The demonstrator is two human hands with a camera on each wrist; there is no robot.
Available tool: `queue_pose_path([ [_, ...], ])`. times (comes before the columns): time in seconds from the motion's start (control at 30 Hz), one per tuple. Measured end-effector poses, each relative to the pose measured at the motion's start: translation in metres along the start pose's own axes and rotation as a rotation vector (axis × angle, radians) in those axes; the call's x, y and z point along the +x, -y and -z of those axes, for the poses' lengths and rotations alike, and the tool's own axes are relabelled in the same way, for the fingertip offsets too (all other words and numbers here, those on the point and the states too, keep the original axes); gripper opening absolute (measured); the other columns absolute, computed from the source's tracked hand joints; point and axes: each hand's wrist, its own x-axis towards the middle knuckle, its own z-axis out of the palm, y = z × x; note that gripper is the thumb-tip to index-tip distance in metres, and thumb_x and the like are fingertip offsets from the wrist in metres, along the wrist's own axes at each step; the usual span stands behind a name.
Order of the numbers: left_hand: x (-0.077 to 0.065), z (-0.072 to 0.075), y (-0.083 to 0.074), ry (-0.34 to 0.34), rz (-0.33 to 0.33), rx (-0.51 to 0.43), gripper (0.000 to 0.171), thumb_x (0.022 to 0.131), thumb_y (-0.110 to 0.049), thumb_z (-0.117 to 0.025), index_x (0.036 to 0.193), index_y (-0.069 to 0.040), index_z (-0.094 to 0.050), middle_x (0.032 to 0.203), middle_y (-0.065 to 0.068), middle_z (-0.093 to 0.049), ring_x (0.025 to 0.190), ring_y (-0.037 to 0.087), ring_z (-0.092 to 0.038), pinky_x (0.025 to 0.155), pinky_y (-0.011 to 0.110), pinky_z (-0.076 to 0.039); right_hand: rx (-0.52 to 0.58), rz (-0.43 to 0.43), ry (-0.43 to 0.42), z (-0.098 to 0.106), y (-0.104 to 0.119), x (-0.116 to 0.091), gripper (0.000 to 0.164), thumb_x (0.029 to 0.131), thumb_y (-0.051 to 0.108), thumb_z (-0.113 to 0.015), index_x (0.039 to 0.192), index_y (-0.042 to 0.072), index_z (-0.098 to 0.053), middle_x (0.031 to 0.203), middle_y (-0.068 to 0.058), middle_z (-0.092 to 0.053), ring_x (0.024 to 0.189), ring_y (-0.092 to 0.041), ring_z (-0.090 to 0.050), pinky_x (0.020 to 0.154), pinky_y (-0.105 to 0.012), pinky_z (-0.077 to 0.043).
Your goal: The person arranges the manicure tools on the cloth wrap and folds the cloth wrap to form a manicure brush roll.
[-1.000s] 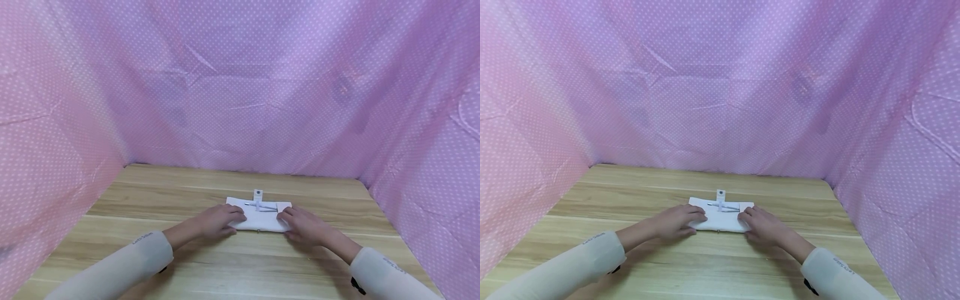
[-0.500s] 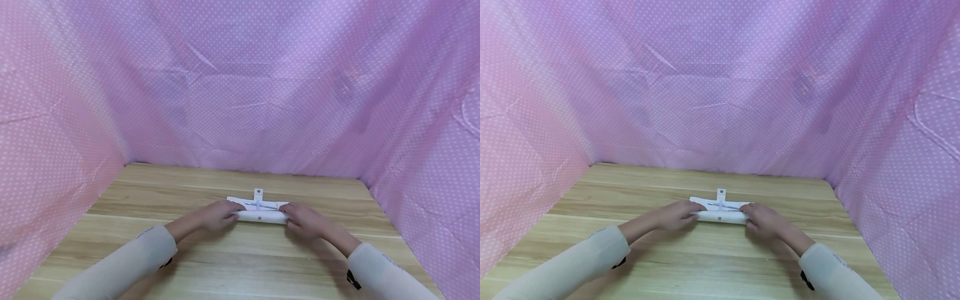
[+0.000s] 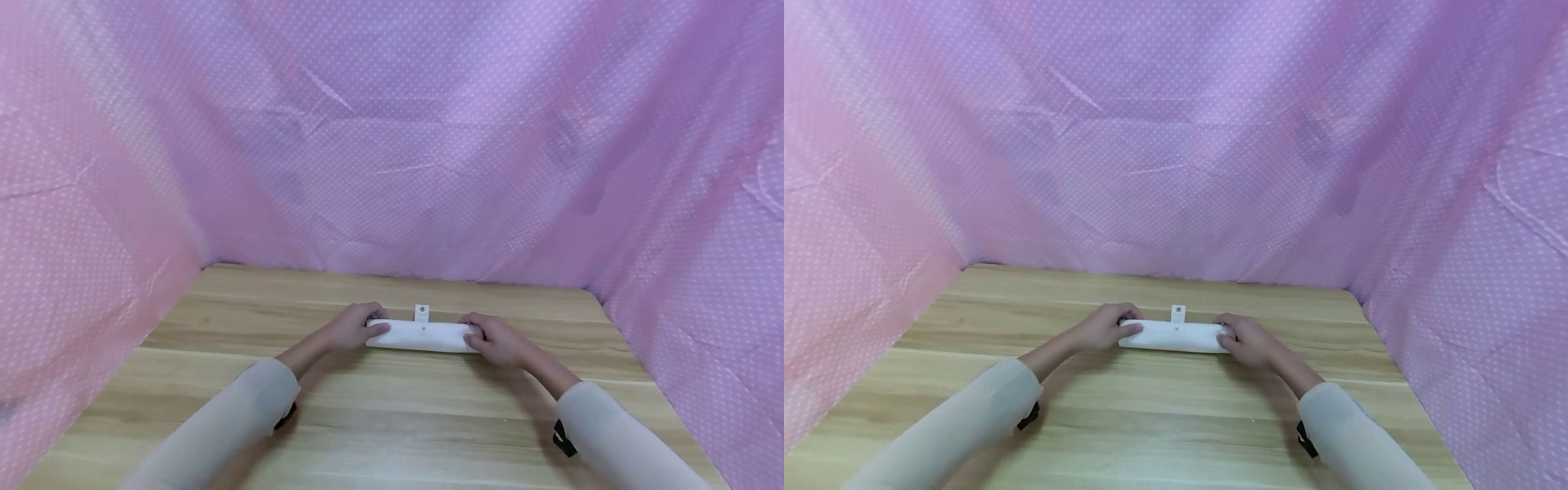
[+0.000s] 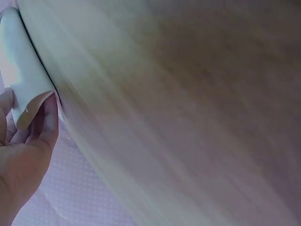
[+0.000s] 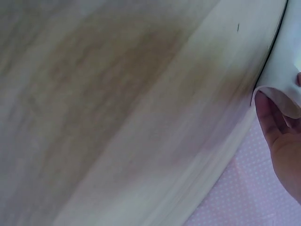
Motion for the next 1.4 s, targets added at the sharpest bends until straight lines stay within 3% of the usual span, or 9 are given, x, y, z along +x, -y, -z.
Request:
queue_pose_path([
  [0.1,0.005,0.000,0.002,-0.026,0.006,0.026,0.022,0.103,-0.026,-0.063,0.115,-0.008,-0.069,0.096,-0.004,-0.068,0.083,0.012,-0.061,0.075,0.032,-0.052,-0.011,0.009,-0.025,0.001,-0.003,0.002,0.029,0.101,0.013,-0.061,0.129,0.003,-0.063,0.108,-0.008,-0.068,0.088,-0.017,-0.058,0.080,-0.037,-0.048],
  [0.33,0.012,0.001,0.007,-0.056,0.014,0.062,0.022,0.103,-0.023,-0.064,0.113,-0.007,-0.074,0.103,0.000,-0.073,0.094,0.012,-0.065,0.085,0.035,-0.054,-0.051,0.035,-0.037,-0.001,-0.009,0.009,0.027,0.103,0.013,-0.058,0.126,0.001,-0.065,0.106,-0.007,-0.069,0.087,-0.016,-0.056,0.081,-0.040,-0.048],
  [0.7,0.025,-0.001,0.014,-0.034,0.054,0.020,0.019,0.100,-0.022,-0.068,0.110,-0.008,-0.077,0.102,-0.001,-0.074,0.090,0.012,-0.064,0.083,0.031,-0.054,0.047,-0.088,0.004,-0.003,-0.022,0.016,0.024,0.102,0.015,-0.062,0.120,0.002,-0.070,0.088,-0.001,-0.062,0.080,-0.015,-0.053,0.074,-0.034,-0.046],
  [0.9,0.030,-0.003,0.013,-0.032,0.090,0.070,0.015,0.098,-0.021,-0.071,0.105,-0.010,-0.079,0.101,-0.001,-0.075,0.087,0.011,-0.063,0.082,0.031,-0.053,0.110,-0.151,0.025,-0.001,-0.024,0.020,0.021,0.101,0.016,-0.065,0.117,0.004,-0.072,0.089,-0.002,-0.063,0.080,-0.016,-0.053,0.071,-0.030,-0.045],
  [1.07,0.031,0.000,0.010,0.014,0.083,0.104,0.011,0.097,-0.018,-0.073,0.101,-0.009,-0.080,0.095,-0.001,-0.074,0.088,0.012,-0.065,0.083,0.031,-0.054,0.128,-0.147,0.061,0.002,-0.025,0.024,0.019,0.100,0.015,-0.066,0.113,0.004,-0.073,0.091,-0.002,-0.065,0.082,-0.016,-0.054,0.071,-0.031,-0.046],
  [1.27,0.035,0.000,0.005,0.072,0.119,0.029,0.014,0.098,-0.024,-0.071,0.103,-0.015,-0.080,0.097,-0.006,-0.073,0.091,0.012,-0.063,0.085,0.033,-0.052,0.106,-0.150,0.104,0.005,-0.017,0.032,0.018,0.100,0.018,-0.065,0.110,0.006,-0.073,0.091,0.000,-0.067,0.083,-0.015,-0.058,0.076,-0.034,-0.049],
  [1.4,0.044,-0.007,0.001,0.105,0.083,0.015,0.015,0.099,-0.029,-0.070,0.105,-0.018,-0.079,0.096,-0.008,-0.072,0.089,0.010,-0.061,0.082,0.031,-0.050,0.059,-0.145,0.112,-0.001,-0.007,0.043,0.020,0.101,0.026,-0.066,0.109,0.009,-0.073,0.091,0.003,-0.068,0.083,-0.014,-0.058,0.075,-0.032,-0.049],
])
